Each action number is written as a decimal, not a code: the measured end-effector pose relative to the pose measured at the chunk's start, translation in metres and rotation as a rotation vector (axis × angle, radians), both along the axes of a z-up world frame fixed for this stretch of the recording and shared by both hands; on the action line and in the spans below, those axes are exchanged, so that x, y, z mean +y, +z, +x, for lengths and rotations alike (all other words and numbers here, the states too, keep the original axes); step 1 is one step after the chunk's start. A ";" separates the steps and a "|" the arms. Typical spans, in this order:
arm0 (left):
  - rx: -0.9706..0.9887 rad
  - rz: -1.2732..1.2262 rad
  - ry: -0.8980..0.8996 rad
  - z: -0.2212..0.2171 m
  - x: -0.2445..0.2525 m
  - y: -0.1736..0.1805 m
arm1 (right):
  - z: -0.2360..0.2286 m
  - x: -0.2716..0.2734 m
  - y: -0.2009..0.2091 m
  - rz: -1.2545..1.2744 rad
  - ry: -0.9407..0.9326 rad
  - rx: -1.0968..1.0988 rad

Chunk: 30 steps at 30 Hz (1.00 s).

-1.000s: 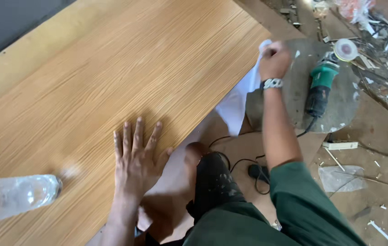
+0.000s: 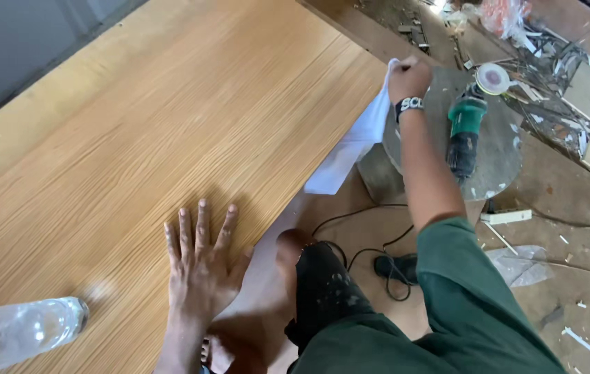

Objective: The person cleans a wood-textured panel by pouring a clear liquid from a plastic bottle onto a white cloth and wiping the surface of the panel repeatedly.

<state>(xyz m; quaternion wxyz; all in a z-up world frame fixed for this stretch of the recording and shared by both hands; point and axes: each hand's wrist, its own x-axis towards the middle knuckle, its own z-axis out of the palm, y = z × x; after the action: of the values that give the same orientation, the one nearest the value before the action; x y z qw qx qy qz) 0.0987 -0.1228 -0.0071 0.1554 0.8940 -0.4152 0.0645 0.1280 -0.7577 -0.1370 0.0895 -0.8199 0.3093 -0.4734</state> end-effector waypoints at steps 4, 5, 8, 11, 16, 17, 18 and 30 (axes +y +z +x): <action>-0.051 -0.026 -0.013 0.002 0.001 -0.002 | -0.020 0.086 0.019 0.013 0.107 -0.012; -0.048 -0.024 -0.010 0.002 0.000 0.000 | -0.030 0.118 0.031 0.015 0.111 -0.010; 0.023 -0.006 -0.010 0.003 0.000 0.003 | -0.045 0.151 0.041 0.137 0.346 -0.003; 0.040 0.016 -0.028 0.006 0.002 0.004 | -0.023 0.071 0.018 -0.052 0.266 0.075; 0.002 -0.128 -0.163 -0.002 0.002 0.004 | -0.030 0.119 0.040 -0.092 0.192 0.149; 0.006 -0.122 -0.143 -0.007 0.001 -0.002 | -0.046 0.170 0.043 -0.087 0.213 0.152; -0.053 -0.097 -0.147 -0.012 -0.001 -0.008 | -0.058 0.222 0.053 0.000 0.350 0.131; -0.497 -0.078 -0.176 -0.050 0.049 -0.015 | -0.056 0.210 0.066 -0.048 0.406 0.120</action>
<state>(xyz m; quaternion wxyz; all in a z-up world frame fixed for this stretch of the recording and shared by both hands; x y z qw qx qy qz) 0.0485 -0.0735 -0.0220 0.0881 0.8044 -0.5140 0.2844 0.0720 -0.5480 -0.0708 0.1450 -0.8939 0.1311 -0.4033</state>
